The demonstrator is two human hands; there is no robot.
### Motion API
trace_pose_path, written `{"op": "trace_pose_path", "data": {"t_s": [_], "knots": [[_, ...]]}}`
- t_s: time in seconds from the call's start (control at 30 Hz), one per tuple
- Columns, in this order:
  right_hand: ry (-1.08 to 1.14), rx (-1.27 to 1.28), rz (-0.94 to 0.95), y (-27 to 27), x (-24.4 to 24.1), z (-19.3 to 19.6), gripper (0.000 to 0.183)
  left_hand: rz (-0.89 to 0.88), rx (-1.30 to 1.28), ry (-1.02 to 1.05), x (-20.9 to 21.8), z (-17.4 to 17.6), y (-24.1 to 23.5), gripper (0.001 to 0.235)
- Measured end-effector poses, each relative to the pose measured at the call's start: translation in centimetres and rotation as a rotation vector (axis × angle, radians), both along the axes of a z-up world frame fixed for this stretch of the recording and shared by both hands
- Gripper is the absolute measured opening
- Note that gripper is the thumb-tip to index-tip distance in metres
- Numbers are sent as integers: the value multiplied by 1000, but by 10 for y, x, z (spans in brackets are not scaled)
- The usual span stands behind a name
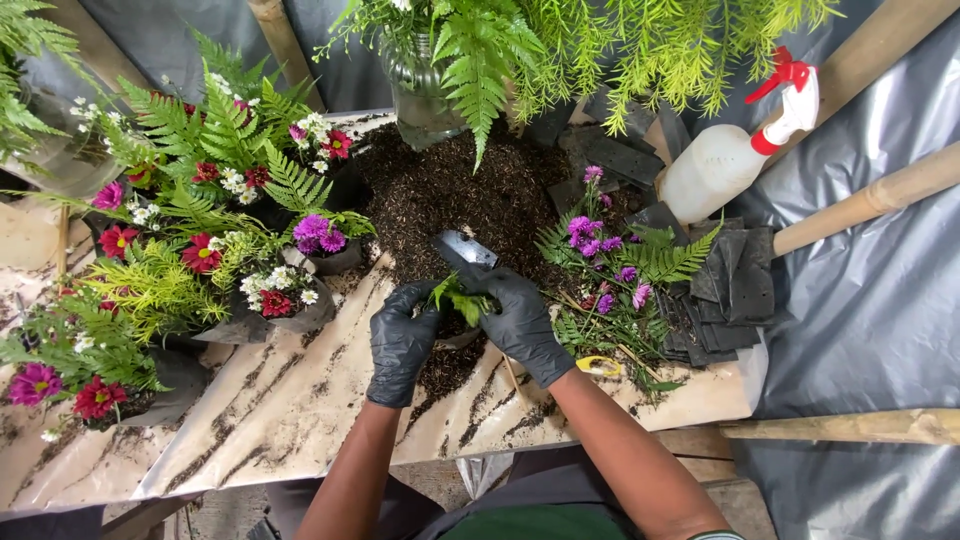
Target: Trimming a small flowering plant with scissors and planting it into soil using a trowel.
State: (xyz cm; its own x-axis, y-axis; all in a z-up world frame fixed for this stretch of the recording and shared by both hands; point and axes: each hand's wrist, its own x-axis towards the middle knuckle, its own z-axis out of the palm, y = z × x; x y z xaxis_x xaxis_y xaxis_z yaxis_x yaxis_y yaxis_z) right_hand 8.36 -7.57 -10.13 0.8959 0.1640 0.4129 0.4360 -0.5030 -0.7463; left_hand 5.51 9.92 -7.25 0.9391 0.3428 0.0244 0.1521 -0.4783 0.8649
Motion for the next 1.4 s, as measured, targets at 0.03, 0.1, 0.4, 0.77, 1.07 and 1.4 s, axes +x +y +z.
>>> {"op": "trace_pose_path", "data": {"t_s": [0.03,0.1,0.4,0.77,1.07,1.4], "knots": [[55,45,17,-1,-3,7,34,-22,-35,-19,-5,9,0,31],[109,91,33,-3,-6,15,37,-44,-70,-39,-15,22,0,30],[85,38,-67,-29,-33,11,53,-90,-238,-129,-53,52,15,39],[-51,261,-215,44,-42,48,30,-143,-128,-272,-13,2,3,33],[131,589,-85,-51,3,-40,11,-90,87,-781,-31,24,4,24],[407,754,-144,-29,-48,54,32,-110,647,-801,-61,21,-44,28]]}}
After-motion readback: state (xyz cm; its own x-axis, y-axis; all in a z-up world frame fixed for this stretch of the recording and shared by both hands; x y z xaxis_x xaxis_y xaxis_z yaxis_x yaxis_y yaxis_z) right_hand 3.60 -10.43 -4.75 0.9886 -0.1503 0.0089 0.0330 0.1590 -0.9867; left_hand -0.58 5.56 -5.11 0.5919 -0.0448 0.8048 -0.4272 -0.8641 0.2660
